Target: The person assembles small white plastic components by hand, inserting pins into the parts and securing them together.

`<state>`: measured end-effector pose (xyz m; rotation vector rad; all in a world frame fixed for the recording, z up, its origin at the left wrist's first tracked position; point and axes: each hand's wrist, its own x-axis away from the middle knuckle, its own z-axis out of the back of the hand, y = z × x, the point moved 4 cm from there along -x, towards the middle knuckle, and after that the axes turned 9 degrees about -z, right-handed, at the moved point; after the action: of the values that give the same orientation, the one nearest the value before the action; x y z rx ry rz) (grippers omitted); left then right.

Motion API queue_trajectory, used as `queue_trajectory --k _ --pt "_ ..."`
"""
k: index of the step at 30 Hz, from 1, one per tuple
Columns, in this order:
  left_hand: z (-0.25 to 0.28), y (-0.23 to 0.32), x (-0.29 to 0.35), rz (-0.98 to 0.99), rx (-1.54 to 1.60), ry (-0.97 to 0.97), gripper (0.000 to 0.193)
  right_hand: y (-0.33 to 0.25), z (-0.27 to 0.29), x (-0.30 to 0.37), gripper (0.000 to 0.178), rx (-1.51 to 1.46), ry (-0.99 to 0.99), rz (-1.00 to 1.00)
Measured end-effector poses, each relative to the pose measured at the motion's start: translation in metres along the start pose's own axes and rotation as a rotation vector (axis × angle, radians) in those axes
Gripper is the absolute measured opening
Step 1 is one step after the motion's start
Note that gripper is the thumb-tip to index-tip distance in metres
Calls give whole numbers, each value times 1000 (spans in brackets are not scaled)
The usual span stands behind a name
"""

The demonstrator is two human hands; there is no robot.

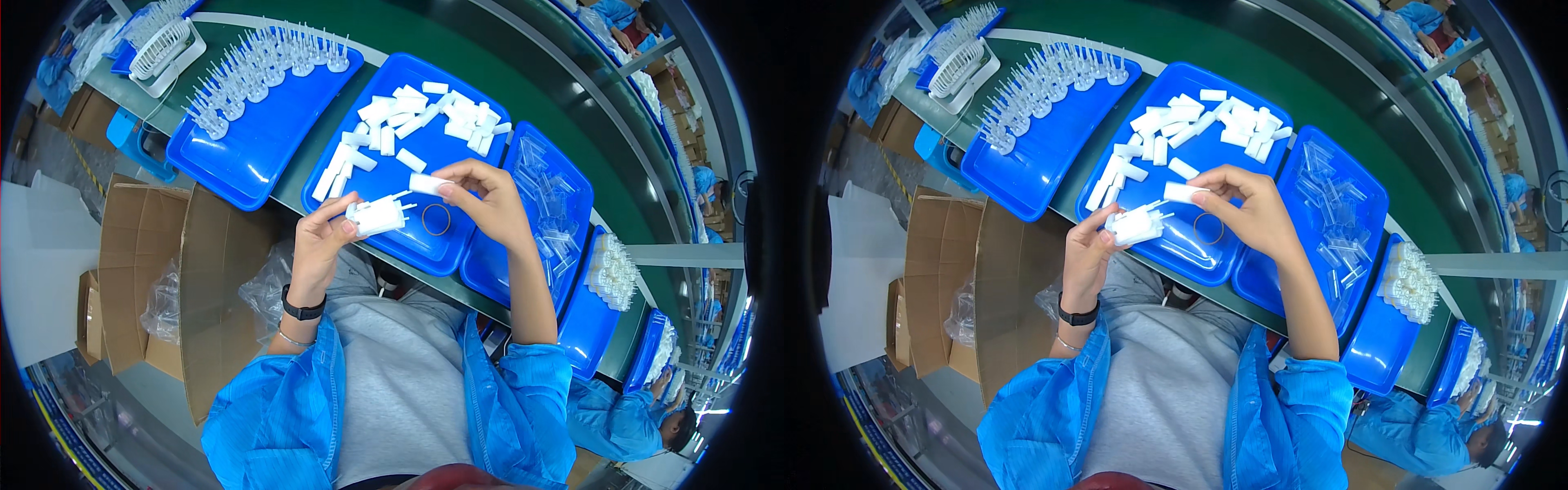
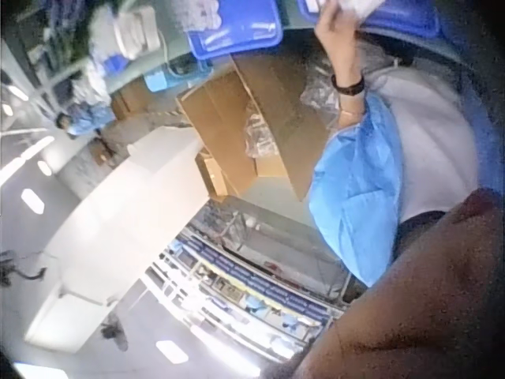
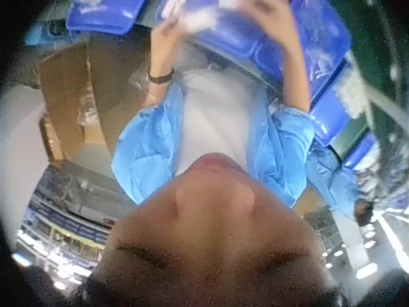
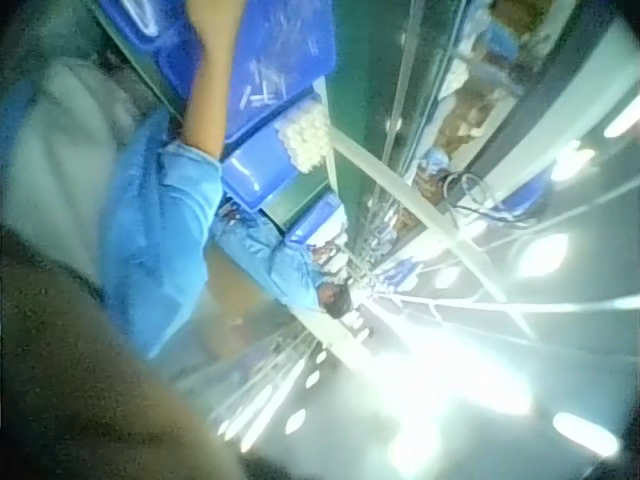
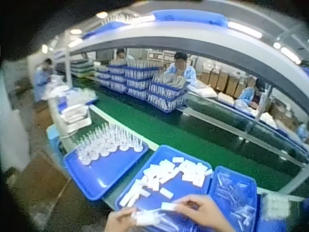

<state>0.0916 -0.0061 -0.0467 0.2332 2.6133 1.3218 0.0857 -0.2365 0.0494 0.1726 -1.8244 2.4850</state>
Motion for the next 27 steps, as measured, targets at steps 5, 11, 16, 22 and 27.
queue_trajectory --k 5,11,16,22,27 --pt "-5 1 0 -18 -2 -57 39 4 -2 9 17 -180 -57 -57" --pt "-10 6 1 -88 -77 -121 42 8 -3 12 19 -217 -50 -115" --pt "-13 9 3 -118 -123 -144 43 7 -3 15 20 -225 -75 -140" --pt "-16 8 6 -82 -131 -180 44 4 -7 18 21 -276 -135 -111" --pt "-19 12 6 -83 -144 -190 43 5 -12 19 18 -262 -35 -185"
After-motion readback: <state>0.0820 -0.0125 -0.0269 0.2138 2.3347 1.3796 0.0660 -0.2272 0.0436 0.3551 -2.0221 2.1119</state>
